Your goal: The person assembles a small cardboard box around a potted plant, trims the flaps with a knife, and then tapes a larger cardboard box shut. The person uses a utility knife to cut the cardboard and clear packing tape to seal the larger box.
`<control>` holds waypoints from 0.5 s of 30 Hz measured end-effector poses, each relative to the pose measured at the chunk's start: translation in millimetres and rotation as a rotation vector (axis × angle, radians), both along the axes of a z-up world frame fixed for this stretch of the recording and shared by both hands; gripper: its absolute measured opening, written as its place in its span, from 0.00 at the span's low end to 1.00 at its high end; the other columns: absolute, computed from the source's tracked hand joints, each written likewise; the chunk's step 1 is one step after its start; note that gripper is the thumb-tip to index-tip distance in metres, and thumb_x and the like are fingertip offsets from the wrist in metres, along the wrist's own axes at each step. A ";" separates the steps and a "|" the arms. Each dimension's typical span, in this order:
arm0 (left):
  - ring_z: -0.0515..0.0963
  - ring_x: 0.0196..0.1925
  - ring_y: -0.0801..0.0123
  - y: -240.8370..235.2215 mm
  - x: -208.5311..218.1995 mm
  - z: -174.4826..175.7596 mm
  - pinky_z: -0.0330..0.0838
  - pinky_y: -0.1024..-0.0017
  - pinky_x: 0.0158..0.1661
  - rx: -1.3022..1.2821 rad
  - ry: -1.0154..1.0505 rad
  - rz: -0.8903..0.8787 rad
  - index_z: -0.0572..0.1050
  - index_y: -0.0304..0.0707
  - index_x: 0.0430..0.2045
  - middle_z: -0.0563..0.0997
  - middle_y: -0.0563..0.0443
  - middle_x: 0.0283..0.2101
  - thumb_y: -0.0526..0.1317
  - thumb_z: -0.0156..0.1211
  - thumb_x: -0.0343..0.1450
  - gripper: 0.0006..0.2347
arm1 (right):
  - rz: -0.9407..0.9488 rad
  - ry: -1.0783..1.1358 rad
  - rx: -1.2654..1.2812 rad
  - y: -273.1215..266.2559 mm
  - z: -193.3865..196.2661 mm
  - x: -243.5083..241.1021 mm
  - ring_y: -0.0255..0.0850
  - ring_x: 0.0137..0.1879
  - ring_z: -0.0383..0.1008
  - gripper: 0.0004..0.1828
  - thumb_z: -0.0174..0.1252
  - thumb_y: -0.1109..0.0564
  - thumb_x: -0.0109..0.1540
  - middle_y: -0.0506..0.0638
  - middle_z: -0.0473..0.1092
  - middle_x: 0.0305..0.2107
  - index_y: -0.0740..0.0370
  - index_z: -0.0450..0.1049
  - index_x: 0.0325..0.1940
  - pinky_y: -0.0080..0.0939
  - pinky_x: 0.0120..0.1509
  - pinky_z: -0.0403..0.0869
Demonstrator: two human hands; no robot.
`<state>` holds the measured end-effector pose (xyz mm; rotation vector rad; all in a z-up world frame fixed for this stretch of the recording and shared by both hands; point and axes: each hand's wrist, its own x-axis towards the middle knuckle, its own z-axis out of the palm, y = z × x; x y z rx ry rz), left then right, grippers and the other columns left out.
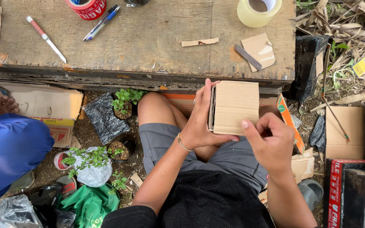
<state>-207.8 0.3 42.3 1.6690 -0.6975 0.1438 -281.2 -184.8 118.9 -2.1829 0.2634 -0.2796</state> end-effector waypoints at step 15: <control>0.59 0.75 0.48 2.2 2.5 -9.7 0.59 0.56 0.75 0.059 0.044 -0.010 0.34 0.30 0.78 0.54 0.34 0.73 0.67 0.76 0.45 0.71 | 0.528 -0.422 -0.255 -10.9 8.1 40.6 0.68 0.78 0.45 0.30 0.56 0.31 0.64 0.64 0.53 0.71 0.55 0.75 0.58 0.64 0.82 0.48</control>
